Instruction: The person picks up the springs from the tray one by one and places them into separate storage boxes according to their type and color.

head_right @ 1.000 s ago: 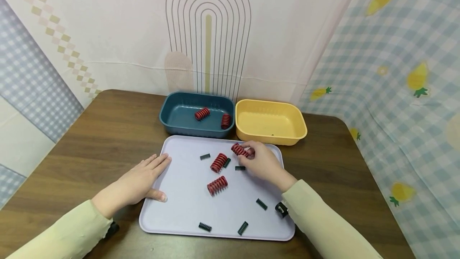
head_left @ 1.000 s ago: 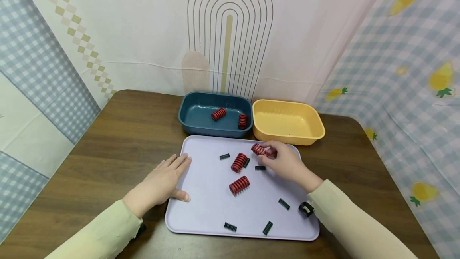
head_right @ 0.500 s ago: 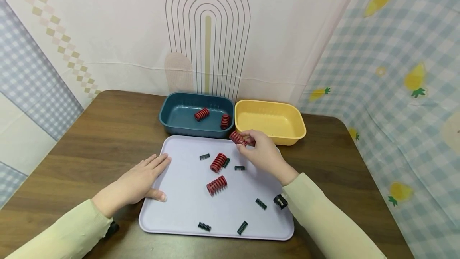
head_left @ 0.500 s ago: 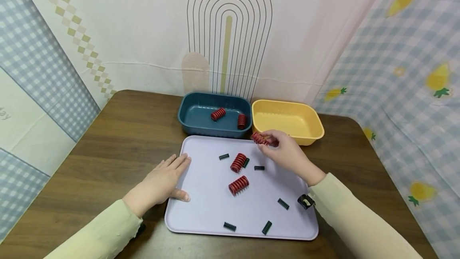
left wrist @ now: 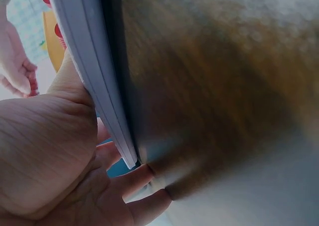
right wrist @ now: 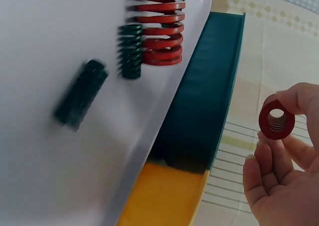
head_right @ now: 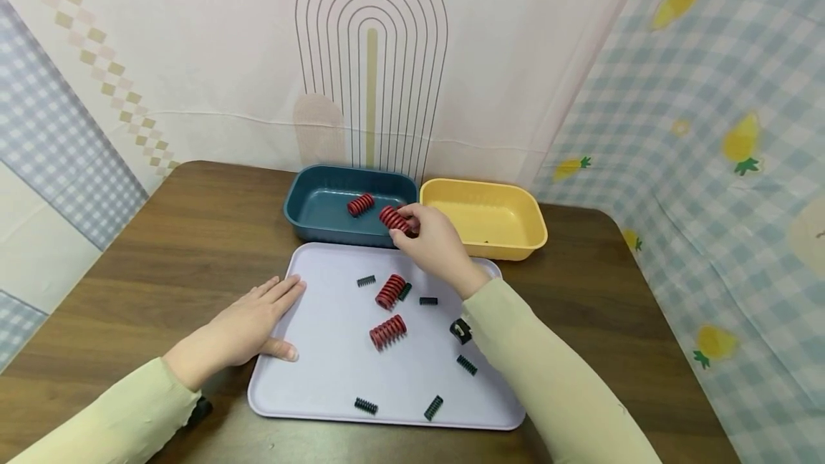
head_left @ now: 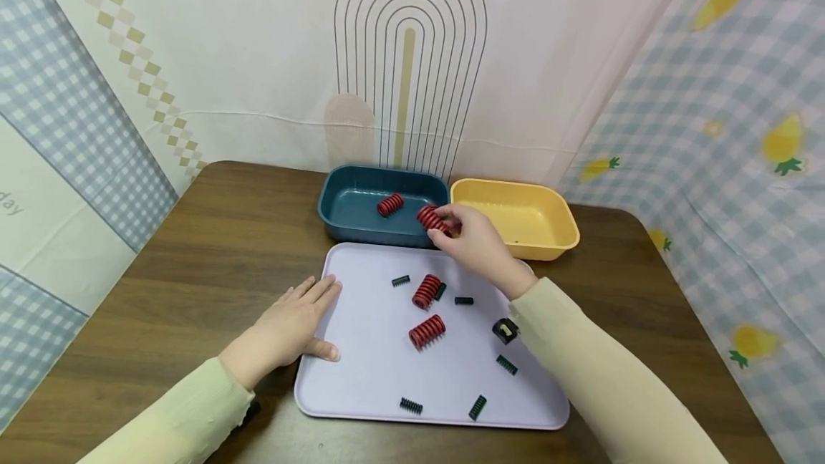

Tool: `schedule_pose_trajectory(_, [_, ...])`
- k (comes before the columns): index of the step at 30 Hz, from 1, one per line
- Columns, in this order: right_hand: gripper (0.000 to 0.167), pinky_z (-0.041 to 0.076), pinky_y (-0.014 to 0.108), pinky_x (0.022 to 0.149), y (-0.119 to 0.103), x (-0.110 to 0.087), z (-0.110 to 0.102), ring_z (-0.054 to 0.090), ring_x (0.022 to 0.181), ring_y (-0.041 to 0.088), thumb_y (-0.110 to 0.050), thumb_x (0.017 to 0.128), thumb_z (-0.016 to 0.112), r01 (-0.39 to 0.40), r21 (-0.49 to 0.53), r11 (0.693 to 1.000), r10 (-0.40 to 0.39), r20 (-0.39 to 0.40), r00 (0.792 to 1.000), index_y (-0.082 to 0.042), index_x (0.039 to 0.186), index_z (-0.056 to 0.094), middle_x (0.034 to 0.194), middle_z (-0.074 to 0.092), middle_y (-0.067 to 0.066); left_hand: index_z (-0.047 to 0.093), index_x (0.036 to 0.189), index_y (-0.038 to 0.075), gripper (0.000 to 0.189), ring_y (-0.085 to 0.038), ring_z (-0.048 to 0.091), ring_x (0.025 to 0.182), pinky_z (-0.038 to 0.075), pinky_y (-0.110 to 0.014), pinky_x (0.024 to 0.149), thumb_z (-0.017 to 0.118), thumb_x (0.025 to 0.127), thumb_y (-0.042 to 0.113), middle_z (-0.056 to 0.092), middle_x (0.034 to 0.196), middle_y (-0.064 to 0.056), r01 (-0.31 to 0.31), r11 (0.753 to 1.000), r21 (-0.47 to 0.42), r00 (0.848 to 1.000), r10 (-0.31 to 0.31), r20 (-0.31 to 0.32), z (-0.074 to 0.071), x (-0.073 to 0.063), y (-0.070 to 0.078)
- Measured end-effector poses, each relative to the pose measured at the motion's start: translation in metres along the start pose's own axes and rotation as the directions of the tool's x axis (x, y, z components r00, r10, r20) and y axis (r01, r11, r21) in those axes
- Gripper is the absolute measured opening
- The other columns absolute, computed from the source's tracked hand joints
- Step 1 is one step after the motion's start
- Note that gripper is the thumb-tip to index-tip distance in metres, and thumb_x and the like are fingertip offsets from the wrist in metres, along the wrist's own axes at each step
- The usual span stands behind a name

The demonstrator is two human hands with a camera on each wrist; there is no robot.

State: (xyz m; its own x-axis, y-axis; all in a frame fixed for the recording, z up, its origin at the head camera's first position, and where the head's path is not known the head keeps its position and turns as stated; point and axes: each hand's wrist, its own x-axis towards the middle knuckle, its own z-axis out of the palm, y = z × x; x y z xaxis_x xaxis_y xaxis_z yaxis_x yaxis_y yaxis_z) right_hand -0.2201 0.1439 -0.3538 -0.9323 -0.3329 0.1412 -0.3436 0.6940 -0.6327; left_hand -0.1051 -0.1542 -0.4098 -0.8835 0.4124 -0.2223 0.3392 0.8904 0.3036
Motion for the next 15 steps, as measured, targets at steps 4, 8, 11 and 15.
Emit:
schedule_pose_trajectory(4, [0.039, 0.051, 0.033, 0.079, -0.006, 0.013, 0.012, 0.056, 0.090, 0.017, -0.029, 0.090, 0.068, -0.002, -0.034, 0.999, 0.001, -0.030, 1.000, -0.007, 0.122, 0.062, 0.104, 0.062, 0.004, 0.032, 0.150, 0.001, 0.107, -0.044, 0.020, 0.141, 0.021, -0.061, 0.109, 0.076, 0.070, 0.056, 0.025, 0.156, -0.019, 0.007, 1.000, 0.000, 1.000, -0.007, 0.003, 0.000, 0.000, 0.000])
schedule_pose_trajectory(8, [0.040, 0.052, 0.033, 0.078, -0.010, 0.022, 0.022, 0.057, 0.089, 0.017, -0.028, 0.091, 0.067, -0.013, -0.080, 0.997, 0.010, -0.042, 0.999, -0.006, 0.123, 0.062, 0.103, 0.064, 0.004, 0.032, 0.150, 0.001, 0.106, -0.044, 0.020, 0.141, 0.021, -0.061, 0.109, 0.077, 0.070, 0.054, 0.025, 0.156, -0.019, 0.006, 1.000, -0.010, 1.000, -0.006, 0.004, -0.001, -0.001, 0.001])
schedule_pose_trajectory(11, [0.040, 0.051, 0.033, 0.078, -0.011, 0.025, 0.027, 0.056, 0.089, 0.017, -0.029, 0.091, 0.067, -0.028, -0.111, 0.993, 0.024, -0.041, 0.999, -0.006, 0.124, 0.061, 0.103, 0.063, 0.004, 0.032, 0.149, 0.000, 0.106, -0.044, 0.020, 0.141, 0.021, -0.061, 0.109, 0.077, 0.070, 0.054, 0.025, 0.156, -0.019, 0.004, 1.000, -0.013, 1.000, -0.004, 0.004, -0.003, -0.002, 0.003])
schedule_pose_trajectory(15, [0.041, 0.050, 0.034, 0.079, -0.011, 0.026, 0.030, 0.054, 0.089, 0.018, -0.030, 0.092, 0.066, -0.045, -0.126, 0.991, 0.041, -0.035, 0.999, -0.007, 0.125, 0.061, 0.103, 0.061, 0.005, 0.032, 0.149, 0.000, 0.105, -0.044, 0.020, 0.141, 0.021, -0.061, 0.109, 0.078, 0.070, 0.053, 0.026, 0.155, -0.020, 0.007, 1.000, -0.012, 1.000, -0.007, 0.002, -0.004, -0.002, 0.003])
